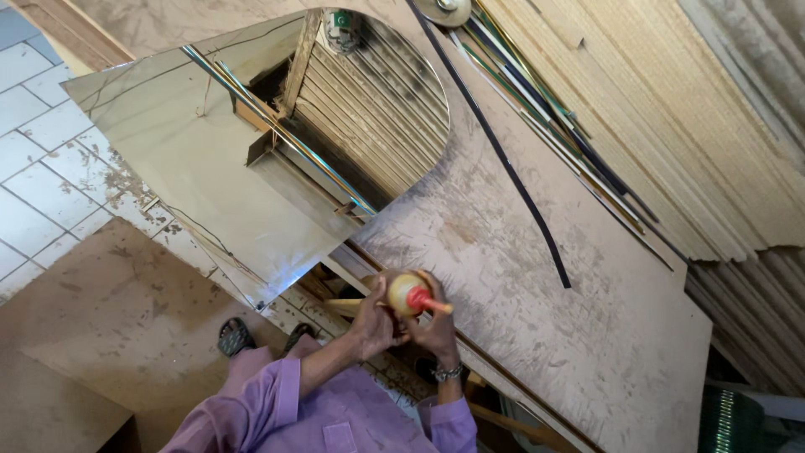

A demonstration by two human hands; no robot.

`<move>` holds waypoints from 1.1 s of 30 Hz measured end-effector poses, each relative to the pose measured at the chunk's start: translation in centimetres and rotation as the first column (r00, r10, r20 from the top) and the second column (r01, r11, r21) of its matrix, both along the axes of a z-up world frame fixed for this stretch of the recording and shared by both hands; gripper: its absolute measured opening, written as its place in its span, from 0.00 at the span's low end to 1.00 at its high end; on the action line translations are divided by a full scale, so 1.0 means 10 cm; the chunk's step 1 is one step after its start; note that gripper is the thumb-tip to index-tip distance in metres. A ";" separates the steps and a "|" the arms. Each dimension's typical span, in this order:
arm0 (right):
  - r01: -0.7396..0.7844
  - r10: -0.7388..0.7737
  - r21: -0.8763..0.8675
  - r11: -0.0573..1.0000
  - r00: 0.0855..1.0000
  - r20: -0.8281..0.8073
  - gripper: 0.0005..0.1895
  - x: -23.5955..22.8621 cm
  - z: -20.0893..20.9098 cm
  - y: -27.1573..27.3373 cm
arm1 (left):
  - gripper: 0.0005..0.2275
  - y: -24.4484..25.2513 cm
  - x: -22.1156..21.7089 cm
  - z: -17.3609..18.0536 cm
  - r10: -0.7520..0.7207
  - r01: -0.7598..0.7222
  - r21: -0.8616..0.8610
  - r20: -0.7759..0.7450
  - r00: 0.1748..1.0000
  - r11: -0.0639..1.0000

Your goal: The person applies glue from a squeeze bottle along the edges of a wooden frame holding a mirror. They repeatedly squeeze glue and spread it with a finger along the frame's perimeter, then place a second mirror piece onto the glued area.

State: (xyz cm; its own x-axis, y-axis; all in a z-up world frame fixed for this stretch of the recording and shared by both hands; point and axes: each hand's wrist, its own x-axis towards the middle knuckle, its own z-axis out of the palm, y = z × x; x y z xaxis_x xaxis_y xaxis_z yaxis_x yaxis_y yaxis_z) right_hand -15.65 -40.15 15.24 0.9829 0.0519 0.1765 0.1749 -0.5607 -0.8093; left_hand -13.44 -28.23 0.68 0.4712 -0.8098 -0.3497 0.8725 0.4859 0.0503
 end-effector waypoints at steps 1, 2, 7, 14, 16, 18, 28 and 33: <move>0.046 -0.046 -0.004 0.999 0.999 0.006 0.43 0.03 -0.05 -0.12 | 0.35 -0.01 -0.07 -0.17 -0.048 0.039 0.139 0.059 0.997 0.990; 0.088 -0.088 -0.009 0.996 0.996 0.020 0.41 0.11 -0.09 -0.30 | 0.32 -0.02 -0.08 -0.33 -0.099 0.063 0.275 0.118 0.988 0.959; 0.385 -0.349 -0.100 0.917 0.900 0.262 0.39 0.65 -0.26 -1.16 | 0.26 0.46 0.04 -0.88 0.471 -0.526 0.315 0.238 0.849 0.790; 0.507 -0.565 0.253 0.824 0.773 0.291 0.43 1.24 -0.89 -1.71 | 0.24 0.68 0.85 -0.70 0.882 -0.877 0.274 0.154 0.445 0.394; 0.475 -0.566 0.345 0.810 0.786 0.248 0.49 1.19 -1.08 -1.64 | 0.22 0.71 0.88 -0.61 0.902 -0.876 0.314 0.112 0.417 0.366; 0.417 -0.557 0.494 0.763 0.812 0.174 0.57 1.07 -1.22 -1.49 | 0.22 0.82 0.88 -0.56 0.890 -0.852 0.353 0.099 0.446 0.388; 0.607 -0.518 -0.253 0.753 0.785 0.340 0.24 -0.04 -0.91 -0.24 | 0.23 2.87 0.53 -0.34 0.740 -0.666 0.589 0.163 0.653 0.457; 0.525 -0.515 -0.189 0.830 0.851 0.101 0.23 0.69 -0.36 0.22 | 0.22 4.36 0.99 -0.24 0.539 -0.638 0.626 0.379 0.752 0.448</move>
